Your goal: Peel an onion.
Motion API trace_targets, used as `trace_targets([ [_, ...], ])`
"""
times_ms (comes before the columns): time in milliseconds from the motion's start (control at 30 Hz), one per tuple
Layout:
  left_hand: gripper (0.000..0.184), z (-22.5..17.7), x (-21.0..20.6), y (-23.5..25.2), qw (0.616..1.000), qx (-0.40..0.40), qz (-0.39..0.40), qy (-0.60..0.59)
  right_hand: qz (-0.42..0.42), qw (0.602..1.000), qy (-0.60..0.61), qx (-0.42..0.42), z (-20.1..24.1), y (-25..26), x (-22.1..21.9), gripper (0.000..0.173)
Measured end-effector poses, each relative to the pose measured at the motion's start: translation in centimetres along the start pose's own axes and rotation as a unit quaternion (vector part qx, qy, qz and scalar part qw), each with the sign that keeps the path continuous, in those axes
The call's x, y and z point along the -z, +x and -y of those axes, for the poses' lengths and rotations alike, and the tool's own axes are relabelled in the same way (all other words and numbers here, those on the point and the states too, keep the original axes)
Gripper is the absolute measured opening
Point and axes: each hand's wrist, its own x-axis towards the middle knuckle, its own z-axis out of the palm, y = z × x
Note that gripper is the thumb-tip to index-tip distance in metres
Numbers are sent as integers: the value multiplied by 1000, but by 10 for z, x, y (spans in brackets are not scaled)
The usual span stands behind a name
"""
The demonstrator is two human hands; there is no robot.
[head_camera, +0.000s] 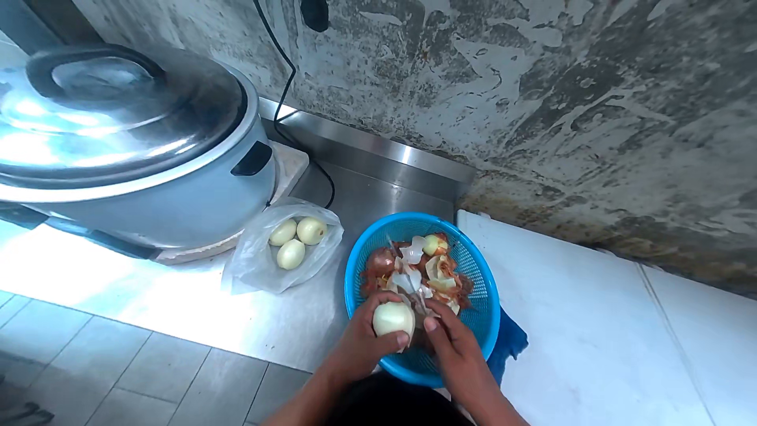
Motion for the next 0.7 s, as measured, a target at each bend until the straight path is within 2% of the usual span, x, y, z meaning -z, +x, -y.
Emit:
trace_targets([
  [67,58,1,0,-1,1000,-9,-5,-4,-8,998,31,-62,-3,4,4,41],
  [133,62,-2,0,-1,1000,10,-23,0,3,996,35,-84,-5,2,5,44],
  [267,67,-2,-3,5,997,35,-63,-9,58,998,15,-23,1,-11,4,60],
  [367,70,2,-3,3,996,26,-74,-51,100,995,-16,21,2,-11,-1,64],
  [500,73,2,-3,4,996,31,-77,-30,96,994,-29,42,-2,-6,-6,60],
  [700,73,0,1,3,998,38,-42,-30,54,998,-6,12,0,-2,-10,48],
])
